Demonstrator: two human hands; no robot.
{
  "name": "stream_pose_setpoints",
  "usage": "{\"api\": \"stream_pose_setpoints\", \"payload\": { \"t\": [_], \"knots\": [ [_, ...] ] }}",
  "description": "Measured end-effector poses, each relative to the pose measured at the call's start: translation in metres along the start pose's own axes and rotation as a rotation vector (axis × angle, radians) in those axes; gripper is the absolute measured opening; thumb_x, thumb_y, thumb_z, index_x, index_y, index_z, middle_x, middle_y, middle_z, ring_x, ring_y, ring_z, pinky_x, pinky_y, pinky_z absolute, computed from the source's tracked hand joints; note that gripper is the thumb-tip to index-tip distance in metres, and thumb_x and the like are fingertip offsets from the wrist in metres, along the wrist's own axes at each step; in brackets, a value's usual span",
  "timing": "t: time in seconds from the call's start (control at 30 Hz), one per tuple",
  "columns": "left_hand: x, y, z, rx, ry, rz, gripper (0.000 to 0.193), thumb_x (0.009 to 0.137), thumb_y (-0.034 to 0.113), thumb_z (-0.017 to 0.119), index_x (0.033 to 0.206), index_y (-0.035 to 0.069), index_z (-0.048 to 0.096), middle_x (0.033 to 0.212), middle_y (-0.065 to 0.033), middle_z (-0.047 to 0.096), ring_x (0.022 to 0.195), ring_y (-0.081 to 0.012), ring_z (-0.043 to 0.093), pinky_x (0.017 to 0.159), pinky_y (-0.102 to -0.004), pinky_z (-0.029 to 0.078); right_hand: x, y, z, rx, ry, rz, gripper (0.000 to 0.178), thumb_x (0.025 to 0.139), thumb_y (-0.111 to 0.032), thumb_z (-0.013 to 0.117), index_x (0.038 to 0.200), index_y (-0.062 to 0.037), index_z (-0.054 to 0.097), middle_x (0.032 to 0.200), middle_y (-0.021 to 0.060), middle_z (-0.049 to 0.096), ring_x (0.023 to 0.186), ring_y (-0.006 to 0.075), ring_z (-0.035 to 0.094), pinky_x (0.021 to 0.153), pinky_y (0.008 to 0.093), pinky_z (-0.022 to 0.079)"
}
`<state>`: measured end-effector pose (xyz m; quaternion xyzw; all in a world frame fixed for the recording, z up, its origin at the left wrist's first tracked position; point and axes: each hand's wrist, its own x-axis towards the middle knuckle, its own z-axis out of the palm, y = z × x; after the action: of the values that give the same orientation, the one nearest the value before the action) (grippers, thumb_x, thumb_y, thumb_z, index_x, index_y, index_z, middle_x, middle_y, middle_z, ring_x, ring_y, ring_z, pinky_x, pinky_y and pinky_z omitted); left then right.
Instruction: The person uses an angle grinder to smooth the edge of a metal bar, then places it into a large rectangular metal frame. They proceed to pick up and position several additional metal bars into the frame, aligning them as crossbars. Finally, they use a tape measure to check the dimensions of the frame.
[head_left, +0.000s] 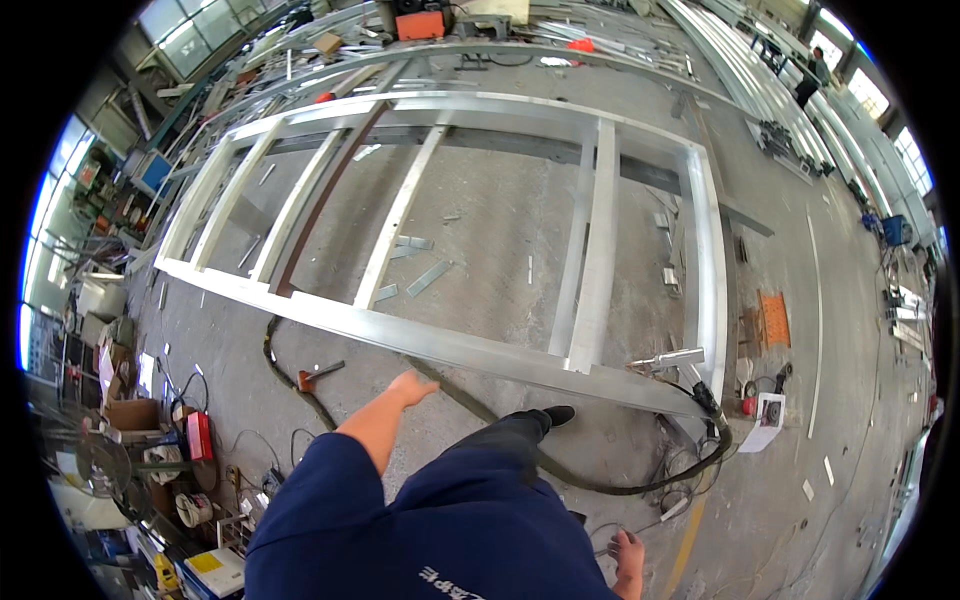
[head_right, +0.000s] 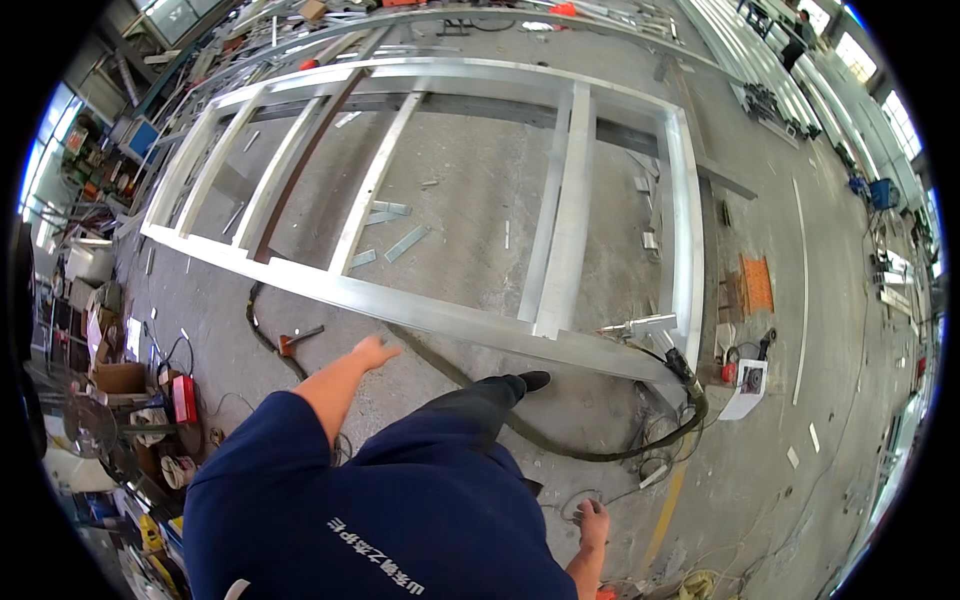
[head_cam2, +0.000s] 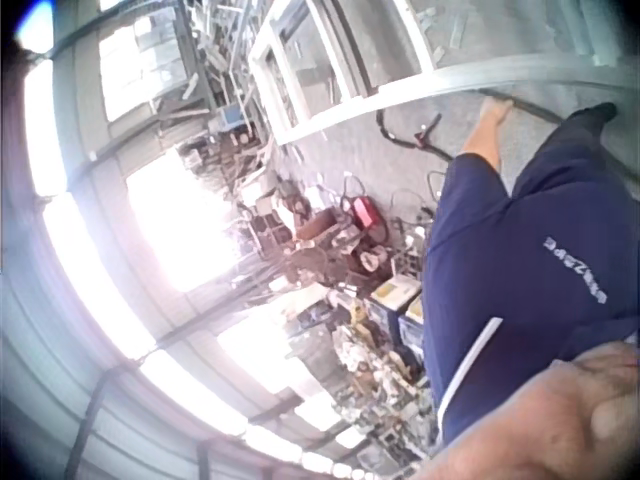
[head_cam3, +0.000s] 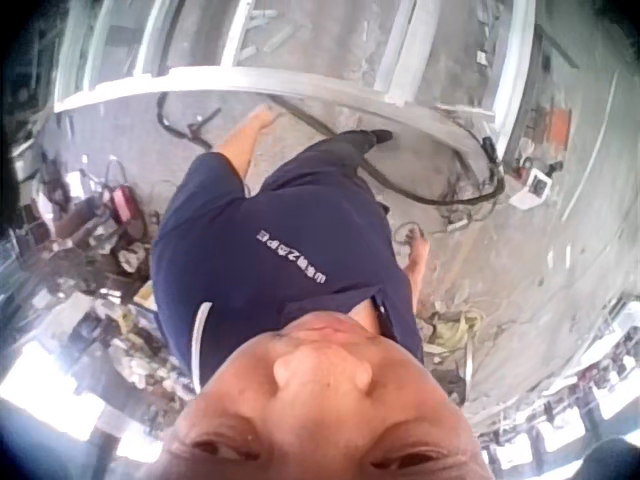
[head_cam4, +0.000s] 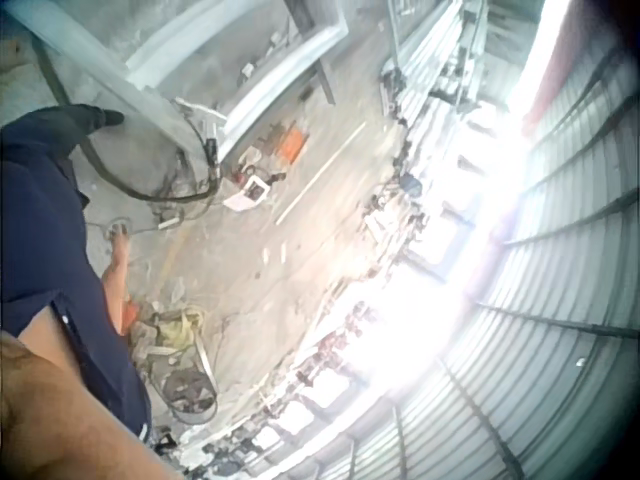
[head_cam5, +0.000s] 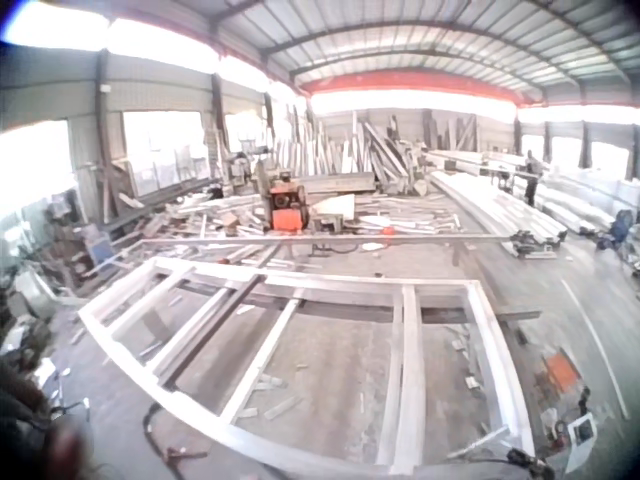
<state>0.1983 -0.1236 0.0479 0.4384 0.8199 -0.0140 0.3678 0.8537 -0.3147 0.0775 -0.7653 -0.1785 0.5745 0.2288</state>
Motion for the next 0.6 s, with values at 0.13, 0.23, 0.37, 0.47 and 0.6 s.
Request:
{"api": "stream_pose_setpoints", "payload": {
  "t": [0.13, 0.23, 0.37, 0.47, 0.6],
  "knots": [
    [-0.088, -0.152, 0.0, 0.061, -0.125, -0.229, 0.085, 0.078, 0.065, 0.067, 0.117, -0.01, 0.065, 0.123, -0.0318, 0.062, 0.12, -0.0408, 0.058, 0.103, -0.0445, 0.045, 0.0, 0.011, 0.054, -0.109, -0.179, 0.03, 0.038, 0.095, -0.026, 0.062, 0.12, 0.0029, 0.06, 0.099, 0.013, 0.068, 0.078, 0.0231, 0.068, 0.067, 0.0341, 0.056],
    [-0.158, -0.215, -0.004, 0.034, -0.162, -0.38, 0.084, 0.076, 0.066, 0.07, 0.11, -0.01, 0.067, 0.114, -0.0318, 0.065, 0.111, -0.0397, 0.064, 0.095, -0.0434, 0.05, -0.008, 0.016, 0.089, -0.14, -0.235, 0.058, 0.038, 0.094, -0.025, 0.064, 0.118, 0.0031, 0.062, 0.098, 0.0128, 0.068, 0.077, 0.0222, 0.068, 0.064, 0.034, 0.055],
    [-0.198, -0.294, 0.012, -0.042, -0.168, -0.584, 0.081, 0.074, 0.067, 0.072, 0.101, -0.01, 0.071, 0.102, -0.0287, 0.07, 0.096, -0.0389, 0.07, 0.083, -0.0424, 0.055, -0.005, 0.028, 0.12, -0.229, -0.284, 0.081, 0.038, 0.094, -0.026, 0.065, 0.117, 0.003, 0.062, 0.098, 0.0129, 0.068, 0.077, 0.0227, 0.067, 0.063, 0.0348, 0.055],
    [-0.209, -0.331, 0.02, -0.169, -0.178, -0.558, 0.079, 0.074, 0.065, 0.072, 0.101, -0.009, 0.071, 0.101, -0.0261, 0.071, 0.094, -0.0362, 0.071, 0.081, -0.0411, 0.055, -0.01, 0.019, 0.147, -0.264, -0.28, 0.083, 0.035, 0.094, -0.026, 0.065, 0.114, 0.0025, 0.063, 0.095, 0.0125, 0.068, 0.074, 0.0232, 0.067, 0.061, 0.0355, 0.055],
    [-0.196, -0.359, 0.013, -0.304, -0.145, -0.407, 0.073, 0.076, 0.062, 0.072, 0.107, -0.004, 0.072, 0.107, -0.0232, 0.071, 0.103, -0.0343, 0.069, 0.089, -0.0413, 0.053, -0.015, 0.002, 0.192, -0.289, -0.251, 0.079, 0.031, 0.093, -0.026, 0.066, 0.107, 0.002, 0.064, 0.088, 0.0117, 0.067, 0.067, 0.023, 0.066, 0.059, 0.0363, 0.054]
  ]
}}
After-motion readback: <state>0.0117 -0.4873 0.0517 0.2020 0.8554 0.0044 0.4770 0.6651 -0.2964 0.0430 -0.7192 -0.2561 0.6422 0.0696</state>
